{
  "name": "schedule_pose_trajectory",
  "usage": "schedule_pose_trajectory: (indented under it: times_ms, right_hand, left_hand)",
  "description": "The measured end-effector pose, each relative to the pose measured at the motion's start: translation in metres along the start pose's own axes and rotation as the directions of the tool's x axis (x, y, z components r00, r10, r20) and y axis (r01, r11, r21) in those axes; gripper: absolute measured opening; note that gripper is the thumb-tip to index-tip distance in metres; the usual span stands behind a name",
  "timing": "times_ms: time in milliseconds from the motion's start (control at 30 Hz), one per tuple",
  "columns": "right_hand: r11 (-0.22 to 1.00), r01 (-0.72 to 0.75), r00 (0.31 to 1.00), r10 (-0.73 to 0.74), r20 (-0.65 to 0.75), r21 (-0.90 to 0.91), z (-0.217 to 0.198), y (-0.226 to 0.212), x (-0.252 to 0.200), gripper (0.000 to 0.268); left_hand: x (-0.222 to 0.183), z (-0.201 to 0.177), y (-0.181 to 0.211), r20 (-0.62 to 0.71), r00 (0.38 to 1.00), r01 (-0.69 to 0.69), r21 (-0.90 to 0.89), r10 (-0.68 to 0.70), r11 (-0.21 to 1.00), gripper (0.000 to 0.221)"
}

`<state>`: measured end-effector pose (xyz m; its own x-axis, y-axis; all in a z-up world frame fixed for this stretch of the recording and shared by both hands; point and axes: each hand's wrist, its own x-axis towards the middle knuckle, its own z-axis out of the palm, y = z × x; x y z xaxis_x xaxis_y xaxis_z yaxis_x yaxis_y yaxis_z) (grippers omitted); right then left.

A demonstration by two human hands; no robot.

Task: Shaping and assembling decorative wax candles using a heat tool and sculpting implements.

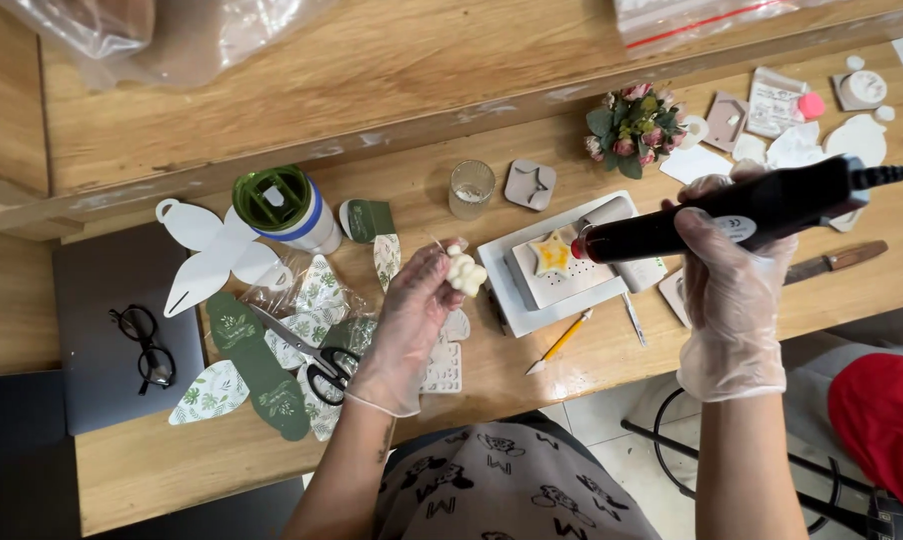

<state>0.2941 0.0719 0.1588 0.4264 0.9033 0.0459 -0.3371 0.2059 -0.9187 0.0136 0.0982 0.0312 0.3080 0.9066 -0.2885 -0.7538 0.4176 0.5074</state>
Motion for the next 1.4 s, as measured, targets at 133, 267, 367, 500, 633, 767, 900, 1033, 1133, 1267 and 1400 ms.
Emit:
schedule_pose_trajectory:
  times_ms: [133, 267, 367, 500, 633, 767, 900, 1033, 1133, 1267, 1400]
  right_hand:
    - [1.000, 0.002, 1.000, -0.002, 0.022, -0.031, 0.005, 0.008, 0.001, 0.056]
    - [0.998, -0.012, 0.999, 0.014, 0.031, -0.069, 0.004, 0.015, 0.005, 0.053]
    - [0.994, -0.013, 0.999, 0.017, 0.042, -0.106, 0.003, 0.021, 0.007, 0.053]
    - [0.993, 0.015, 1.000, -0.012, 0.027, -0.115, -0.005, 0.018, 0.012, 0.051]
    - [0.945, 0.073, 0.968, -0.144, -0.204, -0.317, -0.027, -0.024, 0.028, 0.047]
    - [0.901, -0.144, 0.936, -0.011, -0.352, -0.409, -0.089, -0.052, 0.052, 0.040]
    - [0.735, -0.261, 0.943, 0.054, -0.329, -0.626, -0.103, -0.049, 0.050, 0.029]
    - [0.461, -0.397, 0.917, 0.157, -0.367, -0.794, -0.089, -0.003, 0.068, 0.076]
    - [0.403, -0.255, 0.967, 0.087, -0.241, -0.879, -0.130, 0.062, 0.095, 0.094]
    - [0.189, -0.404, 0.890, 0.305, -0.338, -0.895, -0.078, 0.064, 0.092, 0.114]
    - [0.176, -0.382, 0.890, 0.336, -0.310, -0.907, -0.103, 0.092, 0.119, 0.116]
  left_hand:
    - [-0.005, -0.004, 0.001, -0.009, 1.000, -0.007, -0.014, 0.007, 1.000, 0.034]
    - [-0.007, -0.019, 0.002, -0.086, 0.996, 0.017, -0.002, -0.017, 1.000, 0.033]
    - [-0.009, -0.029, 0.004, -0.123, 0.992, -0.008, 0.025, 0.011, 1.000, 0.033]
    - [-0.015, -0.034, 0.006, -0.098, 0.995, -0.030, 0.007, 0.031, 1.000, 0.032]
    - [-0.021, -0.032, 0.012, -0.084, 0.995, -0.045, 0.001, 0.045, 0.999, 0.037]
    - [-0.025, -0.024, 0.015, -0.051, 0.998, -0.022, 0.064, 0.025, 0.998, 0.036]
    - [-0.025, 0.001, 0.009, -0.034, 0.998, 0.054, 0.141, -0.050, 0.989, 0.034]
    - [-0.031, 0.079, 0.004, -0.134, 0.973, 0.231, 0.467, -0.189, 0.854, 0.067]
    - [-0.009, 0.117, -0.038, 0.067, 0.964, 0.165, 0.614, -0.259, 0.772, 0.076]
    - [0.042, 0.121, -0.113, 0.079, 0.924, 0.163, 0.805, -0.375, 0.570, 0.087]
    - [0.083, 0.102, -0.162, -0.092, 0.955, 0.257, 0.735, -0.283, 0.627, 0.088]
